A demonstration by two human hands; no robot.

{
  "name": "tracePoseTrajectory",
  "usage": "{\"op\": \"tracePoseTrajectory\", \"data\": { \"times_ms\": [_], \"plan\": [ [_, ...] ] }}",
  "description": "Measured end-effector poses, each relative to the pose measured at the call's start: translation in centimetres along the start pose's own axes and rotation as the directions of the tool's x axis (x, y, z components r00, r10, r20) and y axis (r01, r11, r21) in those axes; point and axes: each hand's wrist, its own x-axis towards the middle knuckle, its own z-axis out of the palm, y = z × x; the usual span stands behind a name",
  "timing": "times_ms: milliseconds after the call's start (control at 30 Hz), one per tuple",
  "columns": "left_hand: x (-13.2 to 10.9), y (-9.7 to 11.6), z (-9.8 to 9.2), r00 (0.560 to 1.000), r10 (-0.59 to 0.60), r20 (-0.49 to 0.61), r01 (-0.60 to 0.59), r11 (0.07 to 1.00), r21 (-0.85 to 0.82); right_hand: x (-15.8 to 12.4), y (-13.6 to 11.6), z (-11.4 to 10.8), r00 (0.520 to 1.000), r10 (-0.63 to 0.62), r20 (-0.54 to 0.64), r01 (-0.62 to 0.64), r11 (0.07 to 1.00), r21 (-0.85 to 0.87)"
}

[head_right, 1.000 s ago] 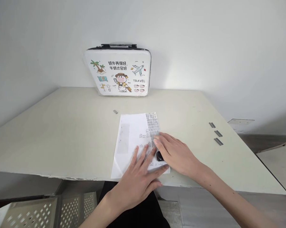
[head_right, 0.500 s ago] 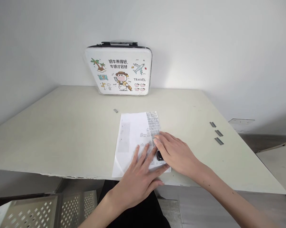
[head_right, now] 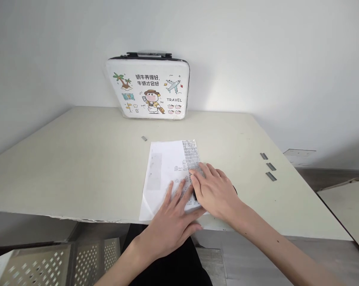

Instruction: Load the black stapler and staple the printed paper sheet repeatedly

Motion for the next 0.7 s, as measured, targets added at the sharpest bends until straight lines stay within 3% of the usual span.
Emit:
{"op": "tracePoseTrajectory", "data": {
  "times_ms": [233, 300, 467, 600, 700],
  "plan": [
    [-0.2, 0.0, -0.1, 1.000, 0.019, 0.004, -0.019, 1.000, -0.002, 0.3, -0.8, 0.7, 0.998, -0.049, -0.033, 0.045, 0.993, -0.107],
    [-0.2, 0.1, -0.3, 1.000, 0.016, 0.006, -0.016, 1.000, -0.001, 0.3, -0.6, 0.1, 0.999, -0.048, -0.016, 0.048, 0.998, -0.039],
    [-0.2, -0.1, -0.7, 1.000, -0.003, 0.020, 0.003, 1.000, -0.008, -0.9, 1.3, -1.9, 1.000, -0.009, -0.003, 0.010, 0.933, 0.359],
    [-0.6, -0.5, -1.1, 1.000, 0.005, 0.029, -0.005, 1.000, -0.007, -3.1, 3.7, -1.4, 0.978, -0.197, -0.073, 0.210, 0.899, 0.385],
    [-0.9, -0.5, -1.5, 0.999, 0.004, 0.038, -0.005, 1.000, 0.005, -4.5, 5.7, -0.2, 0.971, -0.219, -0.101, 0.241, 0.899, 0.367]
  ]
}}
